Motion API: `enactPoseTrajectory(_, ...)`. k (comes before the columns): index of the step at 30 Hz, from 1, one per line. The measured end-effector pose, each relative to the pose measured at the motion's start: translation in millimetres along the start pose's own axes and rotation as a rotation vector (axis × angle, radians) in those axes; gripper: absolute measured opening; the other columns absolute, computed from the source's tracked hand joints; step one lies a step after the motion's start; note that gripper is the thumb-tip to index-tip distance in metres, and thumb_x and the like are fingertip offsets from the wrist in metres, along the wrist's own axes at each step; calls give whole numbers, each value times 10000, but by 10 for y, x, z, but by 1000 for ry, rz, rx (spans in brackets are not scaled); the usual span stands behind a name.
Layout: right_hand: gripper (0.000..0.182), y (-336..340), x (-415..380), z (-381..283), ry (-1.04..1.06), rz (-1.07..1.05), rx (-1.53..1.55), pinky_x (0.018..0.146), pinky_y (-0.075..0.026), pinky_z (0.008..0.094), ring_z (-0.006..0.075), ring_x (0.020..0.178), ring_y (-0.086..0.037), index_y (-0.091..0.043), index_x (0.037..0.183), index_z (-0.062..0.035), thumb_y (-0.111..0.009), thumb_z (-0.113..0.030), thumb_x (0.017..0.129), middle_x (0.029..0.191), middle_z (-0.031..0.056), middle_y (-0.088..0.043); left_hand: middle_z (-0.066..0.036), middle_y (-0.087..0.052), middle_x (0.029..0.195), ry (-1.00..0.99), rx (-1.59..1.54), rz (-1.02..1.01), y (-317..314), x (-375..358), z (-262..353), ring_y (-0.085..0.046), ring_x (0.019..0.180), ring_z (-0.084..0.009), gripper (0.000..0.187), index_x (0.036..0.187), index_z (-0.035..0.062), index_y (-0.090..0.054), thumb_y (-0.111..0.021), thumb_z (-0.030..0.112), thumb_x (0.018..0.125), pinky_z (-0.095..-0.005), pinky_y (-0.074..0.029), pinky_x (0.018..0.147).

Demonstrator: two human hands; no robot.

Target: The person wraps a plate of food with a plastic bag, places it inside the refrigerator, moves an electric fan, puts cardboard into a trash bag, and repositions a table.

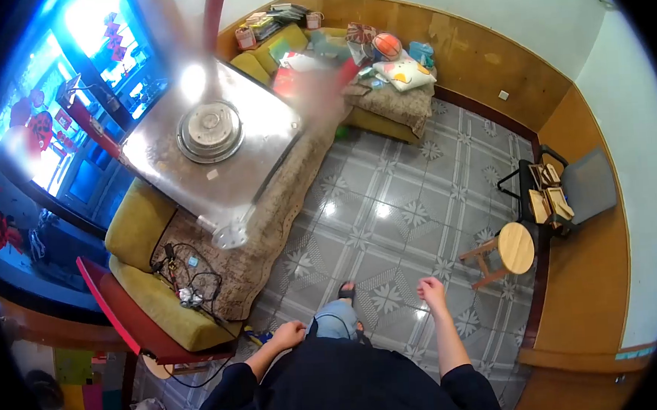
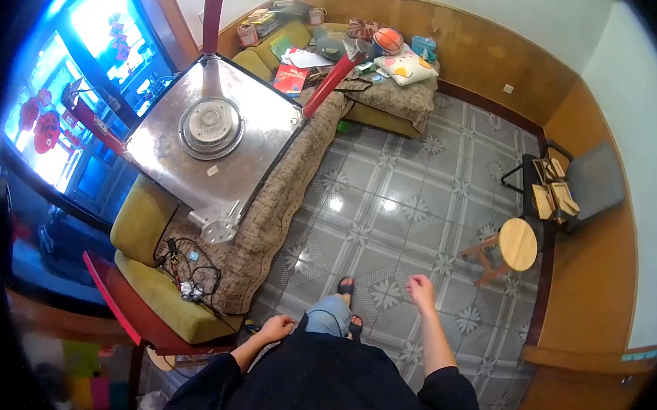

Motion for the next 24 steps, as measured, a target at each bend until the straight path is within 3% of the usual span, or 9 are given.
enactPoseTrajectory(5,164,-246,767,-506,123,-260,-184,548,-458,260,138,624,-567,-584,907,-45,-542,-138,779,732,70,-601,-189,-608,872,104,9,-44,-80,722,12,-576,860,-328,266,893,51,-623,-501,228,736,-398,-449,773)
enactPoseTrajectory(7,191,-97,986,-525,336,-186,-607,605,-467,319,207,670,-598,-604,846,-24,-544,-182,756,745,125,-619,-186,-609,882,98,14,-92,-20,1174,141,-576,866,-325,269,896,54,-625,-503,232,735,-396,-449,776)
enactPoseTrajectory(9,236,309,1356,-39,215,-64,-884,635,-463,367,272,705,-604,-617,786,-21,-538,-236,732,745,177,-611,-178,-617,864,118,-6,-96,118,1570,381,-584,849,-321,267,892,58,-628,-502,231,732,-394,-452,772)
enactPoseTrajectory(10,280,554,1373,100,37,-117,-954,710,-460,413,368,818,-574,-620,842,-28,-464,-230,726,833,207,-601,-178,-617,864,112,-17,-99,183,1796,542,-584,849,-321,267,892,58,-628,-502,231,732,-394,-452,772)
enactPoseTrajectory(11,271,863,1504,472,-176,-231,-1112,706,-459,415,373,794,-578,-618,774,2,-476,-215,697,809,203,-604,-175,-619,854,112,-71,-59,274,2046,717,-587,838,-320,268,892,58,-628,-498,228,732,-392,-455,766)
enactPoseTrajectory(12,287,1092,1420,463,-335,-313,-1087,686,-458,427,370,780,-584,-609,724,31,-477,-221,688,785,218,-601,-171,-621,845,111,-120,-12,386,2307,866,-591,828,-320,268,892,57,-628,-495,226,731,-391,-458,760)
enactPoseTrajectory(13,267,1405,1447,669,-283,-132,-1081,667,-455,440,354,773,-594,-610,736,28,-474,-195,684,769,234,-596,-169,-620,824,67,-121,24,468,2569,1042,-591,811,-326,268,886,53,-624,-495,229,731,-391,-463,745)
enactPoseTrajectory(18,241,1998,1557,444,-357,-96,-966,655,-456,445,355,762,-596,-612,752,15,-489,-183,691,756,231,-597,-186,-604,841,-53,10,-2,840,3554,1927,-574,833,-340,255,877,39,-609,-493,223,744,-414,-458,732)
enactPoseTrajectory(24,257,2113,2779,85,-312,-213,-969,667,-462,430,355,768,-593,-611,805,1,-508,-209,697,761,214,-604,-201,-602,849,-30,-2,94,1100,4304,2452,-573,844,-339,250,882,34,-606,-483,198,741,-418,-453,741)
Point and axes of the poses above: each hand's wrist, its own x-axis towards the middle knuckle, its own y-axis out of the back of the hand, z = x × y, the point moved 5 cm from there along x, towards the middle knuckle
